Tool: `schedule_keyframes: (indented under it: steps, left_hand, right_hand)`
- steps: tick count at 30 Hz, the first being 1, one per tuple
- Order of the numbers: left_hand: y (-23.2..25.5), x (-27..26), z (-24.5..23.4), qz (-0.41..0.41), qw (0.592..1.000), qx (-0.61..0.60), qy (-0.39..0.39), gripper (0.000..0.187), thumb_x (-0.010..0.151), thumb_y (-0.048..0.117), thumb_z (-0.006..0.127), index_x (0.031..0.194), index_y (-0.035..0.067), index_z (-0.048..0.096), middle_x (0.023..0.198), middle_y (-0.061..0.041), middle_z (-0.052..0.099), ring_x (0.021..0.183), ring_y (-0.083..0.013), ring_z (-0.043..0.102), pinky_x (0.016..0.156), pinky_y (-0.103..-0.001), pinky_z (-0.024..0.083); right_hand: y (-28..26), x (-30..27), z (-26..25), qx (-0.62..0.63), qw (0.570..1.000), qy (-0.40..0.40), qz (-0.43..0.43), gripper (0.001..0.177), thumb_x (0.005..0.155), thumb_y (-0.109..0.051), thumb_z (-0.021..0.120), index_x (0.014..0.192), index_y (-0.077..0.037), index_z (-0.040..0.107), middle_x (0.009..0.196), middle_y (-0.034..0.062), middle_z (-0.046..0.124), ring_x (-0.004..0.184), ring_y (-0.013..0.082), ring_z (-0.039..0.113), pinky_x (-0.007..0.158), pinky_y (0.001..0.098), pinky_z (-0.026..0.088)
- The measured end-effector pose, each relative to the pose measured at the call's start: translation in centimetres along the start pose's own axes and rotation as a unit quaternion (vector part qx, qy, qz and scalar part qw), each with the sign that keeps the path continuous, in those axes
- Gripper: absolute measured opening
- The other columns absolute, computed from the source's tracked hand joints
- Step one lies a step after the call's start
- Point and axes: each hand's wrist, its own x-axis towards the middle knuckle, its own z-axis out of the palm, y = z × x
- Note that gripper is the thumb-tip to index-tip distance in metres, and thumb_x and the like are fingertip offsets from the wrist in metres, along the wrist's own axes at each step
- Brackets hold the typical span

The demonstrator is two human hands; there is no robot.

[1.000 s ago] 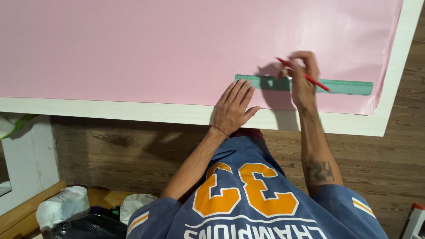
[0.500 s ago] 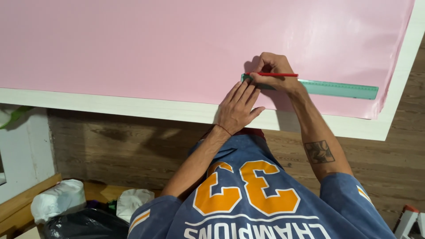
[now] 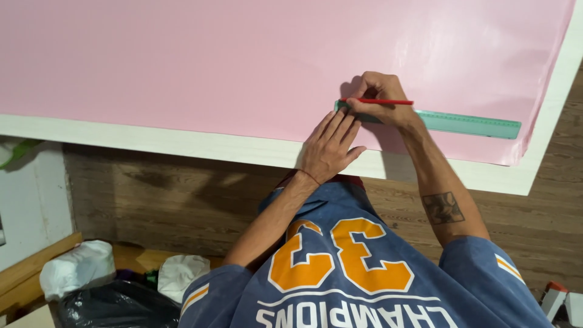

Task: Measuring and marking lines on a large sheet of pink leather using a ruler and a pencil.

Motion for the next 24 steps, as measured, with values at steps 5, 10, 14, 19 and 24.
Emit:
schedule_keyframes:
  steps: [5, 10, 14, 19, 24]
  left_hand:
    - [0.03, 0.07, -0.16, 0.0, 1.0, -0.003, -0.001, 0.05, 0.101, 0.05, 0.062, 0.125, 0.007, 0.071, 0.129, -0.016, 0.067, 0.129, -0.0328, 0.063, 0.122, -0.046, 0.046]
    - [0.18, 0.18, -0.54, 0.001, 1.0, 0.003, -0.003, 0.05, 0.101, 0.049, 0.063, 0.126, 0.006, 0.07, 0.128, -0.016, 0.067, 0.129, -0.0328, 0.064, 0.121, -0.046, 0.047]
    - [0.08, 0.0, -0.42, 0.003, 1.0, 0.0, -0.005, 0.051, 0.101, 0.049, 0.063, 0.127, 0.006, 0.07, 0.129, -0.017, 0.067, 0.13, -0.0331, 0.063, 0.122, -0.046, 0.046]
    - [0.17, -0.03, -0.31, 0.0, 1.0, 0.002, -0.003, 0.052, 0.101, 0.049, 0.063, 0.128, 0.006, 0.07, 0.129, -0.017, 0.067, 0.13, -0.0331, 0.063, 0.122, -0.046, 0.046]
    - [0.08, 0.11, -0.4, 0.003, 1.0, 0.001, -0.008, 0.053, 0.099, 0.05, 0.065, 0.128, 0.006, 0.07, 0.129, -0.017, 0.067, 0.129, -0.0329, 0.063, 0.122, -0.046, 0.046]
  right_hand:
    - [-0.02, -0.23, 0.02, -0.012, 1.0, 0.014, 0.013, 0.023, 0.093, -0.012, 0.088, 0.089, 0.001, 0.07, 0.073, 0.0124, 0.065, 0.062, 0.0099, 0.057, 0.053, 0.0215, 0.043]
    - [-0.14, -0.18, 0.14, -0.008, 0.999, 0.028, 0.026, 0.022, 0.092, -0.012, 0.087, 0.087, 0.0, 0.07, 0.071, 0.0111, 0.066, 0.06, 0.0091, 0.055, 0.052, 0.0201, 0.042]
    - [-0.23, -0.13, 0.19, -0.01, 0.999, 0.021, 0.026, 0.022, 0.092, -0.012, 0.088, 0.087, 0.0, 0.07, 0.072, 0.0107, 0.068, 0.06, 0.0085, 0.056, 0.053, 0.0193, 0.042]
    - [-0.1, 0.05, 0.16, -0.004, 1.0, 0.013, 0.022, 0.021, 0.091, -0.013, 0.088, 0.087, 0.0, 0.071, 0.071, 0.0093, 0.068, 0.059, 0.0072, 0.055, 0.052, 0.0186, 0.042]
    - [-0.27, 0.13, 0.04, 0.009, 0.999, 0.013, 0.032, 0.018, 0.089, -0.011, 0.086, 0.087, -0.001, 0.072, 0.069, 0.0075, 0.068, 0.058, 0.0067, 0.054, 0.051, 0.0179, 0.041]
